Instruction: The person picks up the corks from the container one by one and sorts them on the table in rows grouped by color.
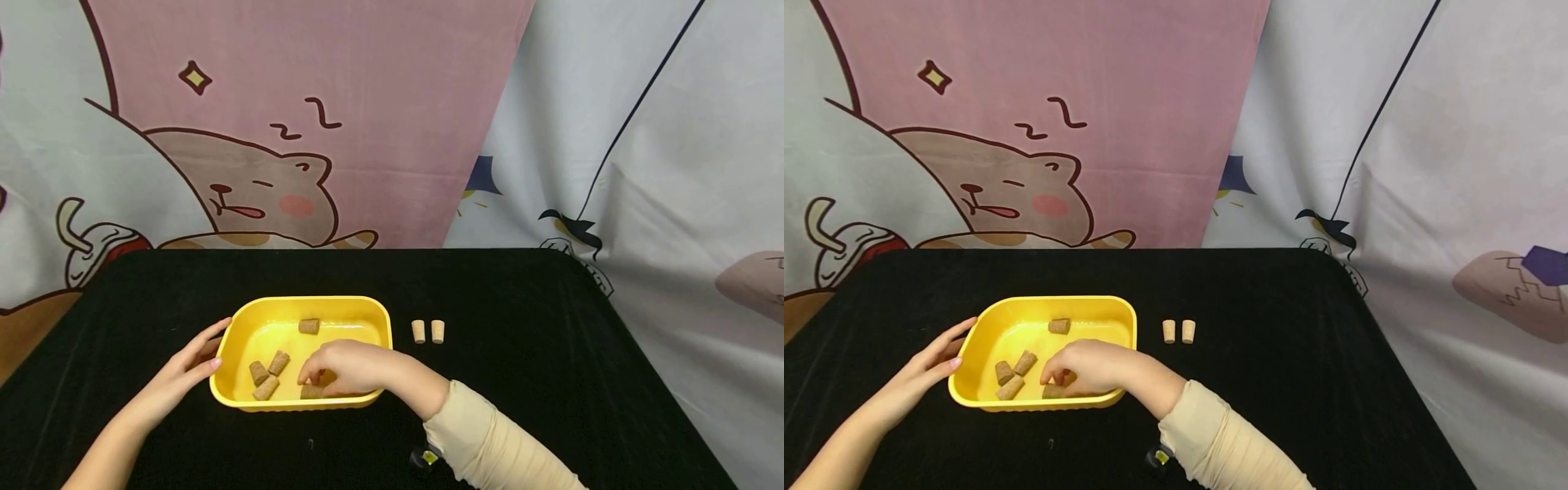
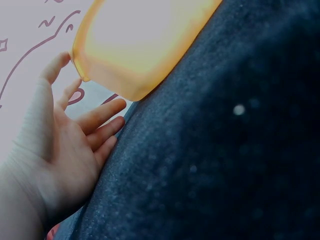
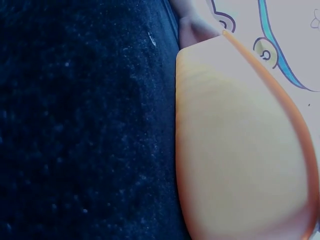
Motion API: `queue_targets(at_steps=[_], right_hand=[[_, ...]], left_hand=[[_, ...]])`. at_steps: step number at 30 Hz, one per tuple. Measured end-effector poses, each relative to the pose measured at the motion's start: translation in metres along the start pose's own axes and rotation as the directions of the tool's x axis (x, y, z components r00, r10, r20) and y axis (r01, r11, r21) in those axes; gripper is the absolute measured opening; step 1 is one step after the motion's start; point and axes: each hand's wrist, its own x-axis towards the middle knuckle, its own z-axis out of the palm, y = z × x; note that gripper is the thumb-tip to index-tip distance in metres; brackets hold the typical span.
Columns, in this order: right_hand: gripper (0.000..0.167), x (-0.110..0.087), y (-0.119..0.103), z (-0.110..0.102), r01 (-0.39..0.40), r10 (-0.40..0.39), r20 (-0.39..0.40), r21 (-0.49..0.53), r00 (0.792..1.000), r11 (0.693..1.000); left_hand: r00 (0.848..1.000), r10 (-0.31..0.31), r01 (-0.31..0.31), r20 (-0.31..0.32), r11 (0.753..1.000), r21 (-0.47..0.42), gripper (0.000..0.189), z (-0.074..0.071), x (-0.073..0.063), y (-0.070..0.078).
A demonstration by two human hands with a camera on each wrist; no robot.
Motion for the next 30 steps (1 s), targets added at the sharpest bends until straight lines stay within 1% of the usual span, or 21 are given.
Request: queue_targets(at_steps=[5, 16, 30], right_hand=[[0.034, -0.002, -0.001, -0.003, -0.017, 0.017, -0.02, 0.021, 1.0, 1.0], [0.033, -0.006, 0.001, -0.012, 0.012, -0.007, -0.087, 0.054, 0.996, 0.998], [0.033, -0.013, 0.004, -0.019, -0.044, 0.06, -0.134, 0.117, 0.989, 0.992]], left_hand=[[1.0, 0.0, 0.0, 0.002, 1.0, 0.004, 0.056, 0.0, 0.0, -0.001], [1.0, 0.001, -0.001, -0.001, 1.0, 0.008, 0.057, 0.0, 0.0, 0.0], [1.0, 0.008, -0.008, 0.002, 1.0, -0.001, 0.056, -0.001, 0.0, -0.001]])
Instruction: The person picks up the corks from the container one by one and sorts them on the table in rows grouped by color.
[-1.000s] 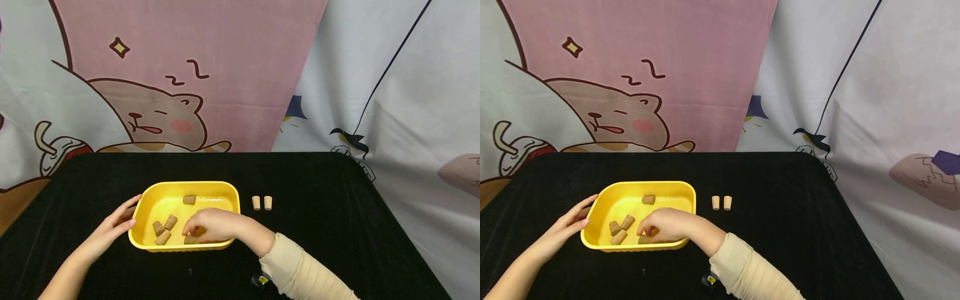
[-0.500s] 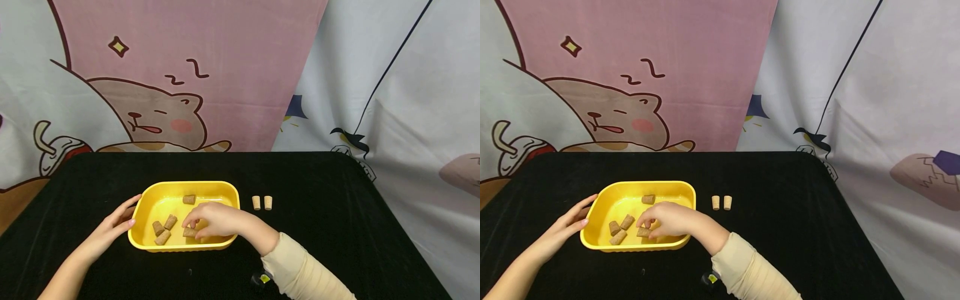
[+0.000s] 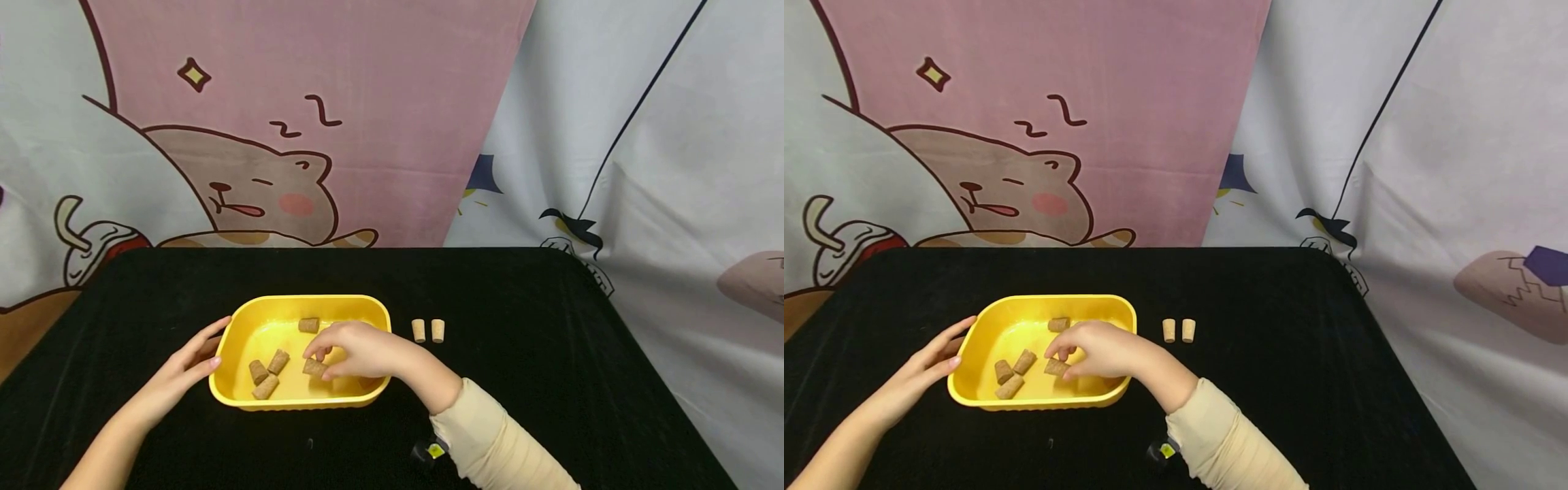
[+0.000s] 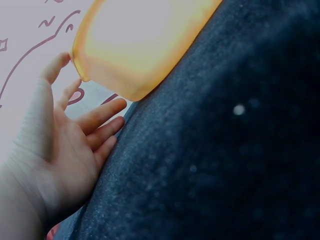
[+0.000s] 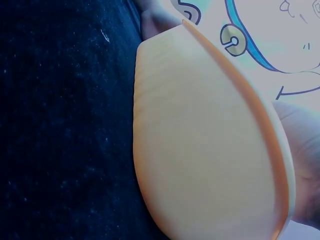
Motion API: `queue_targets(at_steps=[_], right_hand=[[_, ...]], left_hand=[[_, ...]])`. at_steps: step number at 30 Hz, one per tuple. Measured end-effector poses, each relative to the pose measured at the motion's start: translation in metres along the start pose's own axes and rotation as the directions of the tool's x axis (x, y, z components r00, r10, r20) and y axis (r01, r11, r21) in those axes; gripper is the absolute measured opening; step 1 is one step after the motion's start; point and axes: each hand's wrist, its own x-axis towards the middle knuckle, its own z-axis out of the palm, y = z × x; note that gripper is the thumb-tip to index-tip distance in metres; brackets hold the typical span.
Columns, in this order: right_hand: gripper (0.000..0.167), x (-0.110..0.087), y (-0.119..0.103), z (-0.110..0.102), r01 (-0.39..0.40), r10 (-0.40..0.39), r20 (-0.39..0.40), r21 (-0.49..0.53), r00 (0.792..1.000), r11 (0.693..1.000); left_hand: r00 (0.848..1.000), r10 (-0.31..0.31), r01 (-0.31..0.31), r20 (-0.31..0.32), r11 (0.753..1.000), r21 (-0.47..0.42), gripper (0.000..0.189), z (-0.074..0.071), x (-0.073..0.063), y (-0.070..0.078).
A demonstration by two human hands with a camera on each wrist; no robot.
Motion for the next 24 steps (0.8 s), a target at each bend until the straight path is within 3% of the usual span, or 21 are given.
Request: queue_targets(at_steps=[24], right_hand=[[0.033, -0.002, 0.018, -0.013, -0.07, 0.069, -0.055, -0.006, 0.996, 0.998]], left_hand=[[1.0, -0.008, 0.008, 0.0, 1.0, 0.001, 0.056, 0.001, 0.0, 0.002]])
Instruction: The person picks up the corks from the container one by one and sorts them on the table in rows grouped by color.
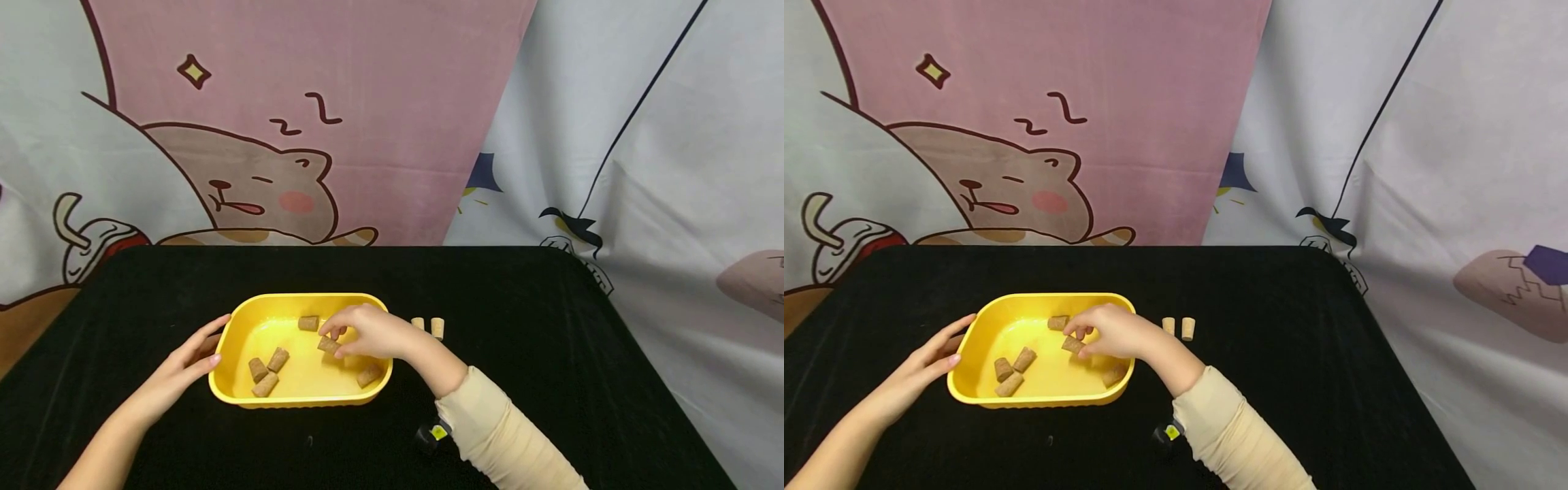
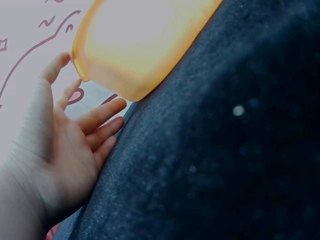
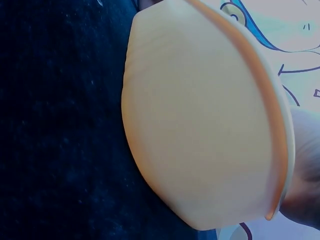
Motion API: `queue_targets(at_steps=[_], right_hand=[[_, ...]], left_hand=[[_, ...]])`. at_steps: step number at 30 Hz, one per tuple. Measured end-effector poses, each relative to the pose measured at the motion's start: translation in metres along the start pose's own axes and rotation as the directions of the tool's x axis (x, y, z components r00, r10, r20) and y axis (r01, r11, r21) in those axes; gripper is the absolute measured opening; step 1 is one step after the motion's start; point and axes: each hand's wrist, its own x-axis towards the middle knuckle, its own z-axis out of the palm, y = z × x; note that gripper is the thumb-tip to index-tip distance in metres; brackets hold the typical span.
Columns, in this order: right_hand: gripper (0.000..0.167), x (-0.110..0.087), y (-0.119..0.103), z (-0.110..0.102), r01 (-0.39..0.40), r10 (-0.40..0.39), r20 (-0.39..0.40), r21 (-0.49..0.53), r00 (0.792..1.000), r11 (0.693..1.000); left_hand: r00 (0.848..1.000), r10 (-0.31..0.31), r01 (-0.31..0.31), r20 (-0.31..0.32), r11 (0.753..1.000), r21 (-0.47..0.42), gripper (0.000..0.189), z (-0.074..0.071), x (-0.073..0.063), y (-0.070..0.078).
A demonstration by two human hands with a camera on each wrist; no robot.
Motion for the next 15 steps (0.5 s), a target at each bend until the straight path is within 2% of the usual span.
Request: queue_targets(at_steps=[15], right_hand=[[0.031, 0.0022, 0.0057, 0.0005, -0.033, 0.033, -0.012, 0.003, 0.999, 0.999]], left_hand=[[1.0, 0.02, -0.02, 0.012, 1.0, -0.016, 0.055, -0.0015, -0.0002, -0.0026]])
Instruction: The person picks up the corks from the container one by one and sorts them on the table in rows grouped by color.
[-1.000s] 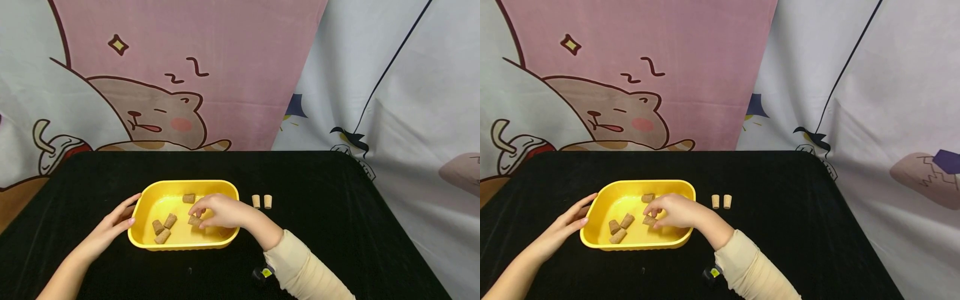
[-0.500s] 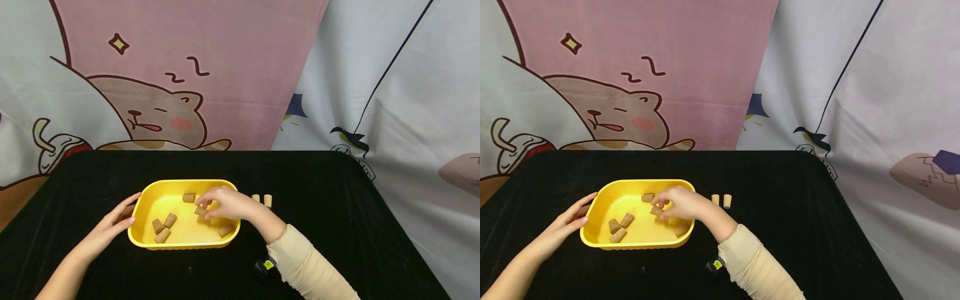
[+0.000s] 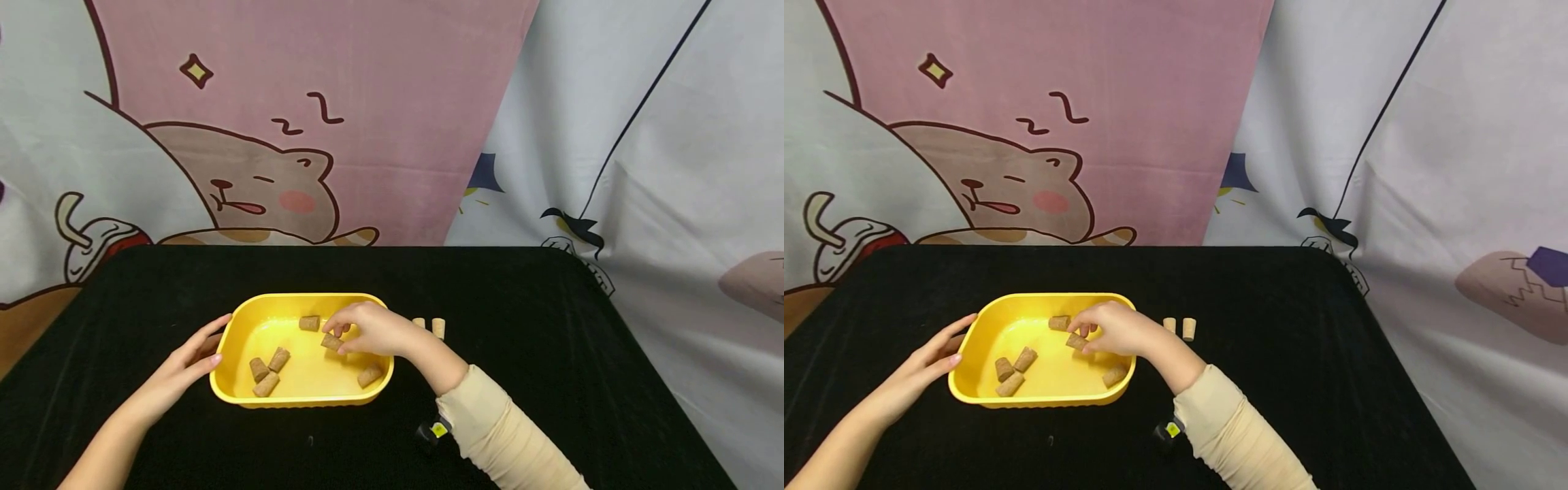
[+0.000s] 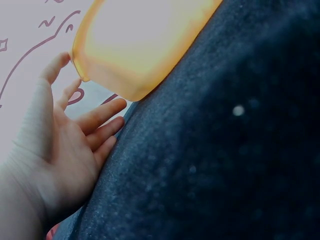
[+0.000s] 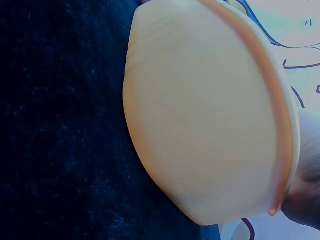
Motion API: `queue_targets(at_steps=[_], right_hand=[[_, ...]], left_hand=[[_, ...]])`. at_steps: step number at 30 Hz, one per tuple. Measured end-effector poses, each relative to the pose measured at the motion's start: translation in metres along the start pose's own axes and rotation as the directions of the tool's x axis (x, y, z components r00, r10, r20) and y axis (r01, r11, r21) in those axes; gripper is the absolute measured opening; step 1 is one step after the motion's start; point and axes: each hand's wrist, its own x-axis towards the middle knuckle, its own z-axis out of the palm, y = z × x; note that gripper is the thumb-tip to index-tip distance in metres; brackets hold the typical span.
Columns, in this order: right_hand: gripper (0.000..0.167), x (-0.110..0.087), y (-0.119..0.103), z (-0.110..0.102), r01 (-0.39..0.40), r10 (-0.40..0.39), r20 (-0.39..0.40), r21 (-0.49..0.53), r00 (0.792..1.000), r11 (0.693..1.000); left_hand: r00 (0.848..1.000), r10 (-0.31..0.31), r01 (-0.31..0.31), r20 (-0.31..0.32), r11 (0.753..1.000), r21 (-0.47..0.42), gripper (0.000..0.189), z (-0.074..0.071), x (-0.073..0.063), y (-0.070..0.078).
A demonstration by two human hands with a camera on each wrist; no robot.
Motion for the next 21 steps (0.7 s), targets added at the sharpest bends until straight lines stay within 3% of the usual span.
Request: queue_targets(at_steps=[8, 21], right_hand=[[0.03, 0.0023, -0.0024, 0.0032, -0.051, 0.051, -0.001, -0.09, 0.999, 0.995], [0.026, 0.0034, -0.0055, 0.0099, -0.163, 0.169, 0.006, -0.237, 0.986, 0.958]], left_hand=[[1.0, -0.01, 0.01, -0.009, 1.0, 0.01, 0.056, 0.0006, -0.0003, 0.0004], [1.0, -0.002, 0.002, -0.005, 1.0, 0.008, 0.055, 0.0013, -0.0002, 0.0]])
